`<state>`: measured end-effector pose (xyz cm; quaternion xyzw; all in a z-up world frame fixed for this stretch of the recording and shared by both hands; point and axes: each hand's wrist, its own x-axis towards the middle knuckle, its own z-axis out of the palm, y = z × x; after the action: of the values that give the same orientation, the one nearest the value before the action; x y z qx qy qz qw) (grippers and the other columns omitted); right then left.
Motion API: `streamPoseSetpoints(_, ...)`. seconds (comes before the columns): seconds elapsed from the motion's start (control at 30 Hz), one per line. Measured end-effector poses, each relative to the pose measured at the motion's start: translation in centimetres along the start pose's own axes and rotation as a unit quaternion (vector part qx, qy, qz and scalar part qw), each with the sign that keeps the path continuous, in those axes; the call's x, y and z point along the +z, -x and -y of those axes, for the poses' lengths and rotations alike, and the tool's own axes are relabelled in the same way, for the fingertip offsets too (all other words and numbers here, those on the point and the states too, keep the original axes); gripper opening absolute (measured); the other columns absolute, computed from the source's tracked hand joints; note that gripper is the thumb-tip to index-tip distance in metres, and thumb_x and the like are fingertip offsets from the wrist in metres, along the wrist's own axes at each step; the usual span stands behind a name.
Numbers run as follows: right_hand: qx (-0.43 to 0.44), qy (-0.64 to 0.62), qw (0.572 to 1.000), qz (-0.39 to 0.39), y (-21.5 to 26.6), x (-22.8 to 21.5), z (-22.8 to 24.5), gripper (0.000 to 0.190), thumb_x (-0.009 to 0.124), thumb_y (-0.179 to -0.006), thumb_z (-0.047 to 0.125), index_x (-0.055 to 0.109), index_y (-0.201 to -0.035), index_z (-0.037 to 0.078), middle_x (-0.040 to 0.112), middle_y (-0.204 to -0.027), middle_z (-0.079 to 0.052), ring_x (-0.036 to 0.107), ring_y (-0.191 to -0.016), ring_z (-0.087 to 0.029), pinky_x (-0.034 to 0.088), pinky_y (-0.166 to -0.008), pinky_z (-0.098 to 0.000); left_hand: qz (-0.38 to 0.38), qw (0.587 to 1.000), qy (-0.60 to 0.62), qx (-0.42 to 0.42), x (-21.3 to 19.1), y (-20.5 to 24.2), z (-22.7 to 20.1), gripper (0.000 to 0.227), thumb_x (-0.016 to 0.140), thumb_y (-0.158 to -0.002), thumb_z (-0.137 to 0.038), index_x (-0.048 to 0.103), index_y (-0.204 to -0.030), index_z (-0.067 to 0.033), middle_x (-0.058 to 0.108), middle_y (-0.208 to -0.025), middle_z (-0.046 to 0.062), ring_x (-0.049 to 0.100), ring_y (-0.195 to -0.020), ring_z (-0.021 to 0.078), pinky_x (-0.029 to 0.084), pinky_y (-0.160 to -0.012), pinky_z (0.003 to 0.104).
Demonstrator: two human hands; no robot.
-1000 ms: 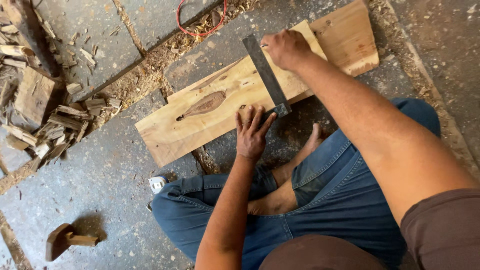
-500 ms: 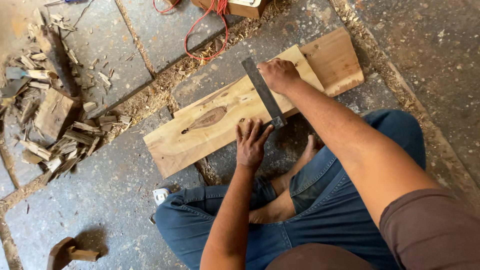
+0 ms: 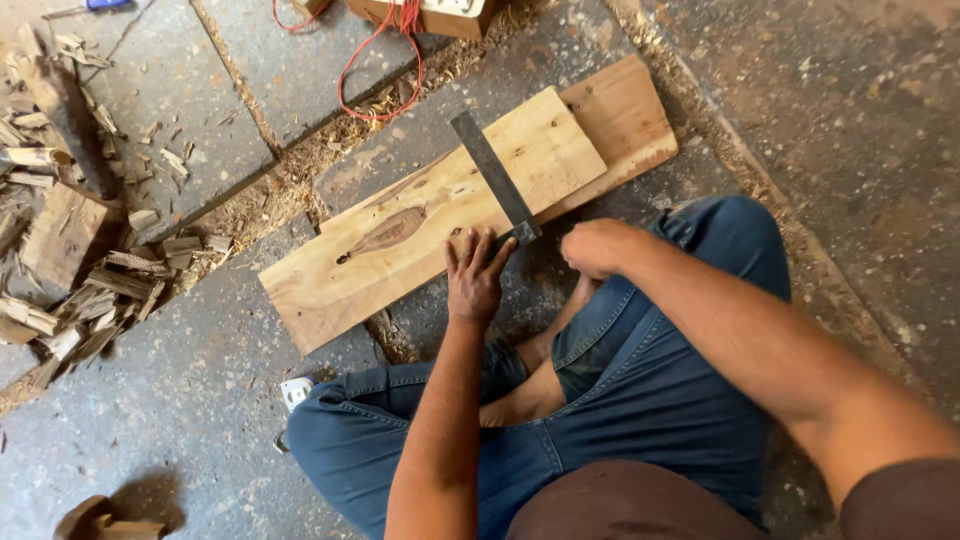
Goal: The person sits on the floor and uses a try square and pencil to mark lines on a wooden plank. They then use a tape measure to measure and mark additional points on the wood.
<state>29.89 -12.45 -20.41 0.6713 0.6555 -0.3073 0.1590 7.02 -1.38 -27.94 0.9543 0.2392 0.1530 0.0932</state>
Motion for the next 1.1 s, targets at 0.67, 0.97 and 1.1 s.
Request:
streamPoseSetpoints(0.67,-0.095,0.007,0.935,-0.341,-0.3,1.8,5.9,0.05,0.074,-0.085,0.034,0.065,-0.128,0.008,0.068,-0.122,-0.016,0.066,-0.108,-0.036,0.056,-0.09,-0.0465,-0.212,0.607,0.544,-0.539,3.7,4.8,-1.6,0.016,0.067,-0.095,-0.012,0.058,-0.101,0.0007,0.069,-0.087,0.012,0.069,-0.067,0.0209,0.058,-0.056,0.034)
streamPoseSetpoints(0.97,-0.134,0.106,0.912,-0.373,-2.8,2.4,8.1,0.074,0.076,-0.08,0.034,0.053,-0.142,0.003,0.058,-0.138,-0.023,0.054,-0.13,-0.036,0.039,-0.111,-0.05,-0.255,0.389,0.721,-0.515,7.6,4.3,1.6,0.017,0.059,-0.097,-0.008,0.051,-0.112,-0.0082,0.065,-0.092,0.007,0.069,-0.075,0.0205,0.063,-0.064,0.035)
streamPoseSetpoints(1.1,-0.127,0.106,0.906,-0.39,-4.9,1.9,7.5,0.066,0.074,-0.086,0.034,0.053,-0.141,0.004,0.057,-0.143,-0.021,0.053,-0.135,-0.035,0.039,-0.116,-0.0516,-0.306,0.35,0.726,-0.507,7.7,3.5,1.6,0.018,0.059,-0.097,-0.006,0.051,-0.112,-0.0094,0.063,-0.091,0.007,0.067,-0.072,0.0203,0.063,-0.062,0.037)
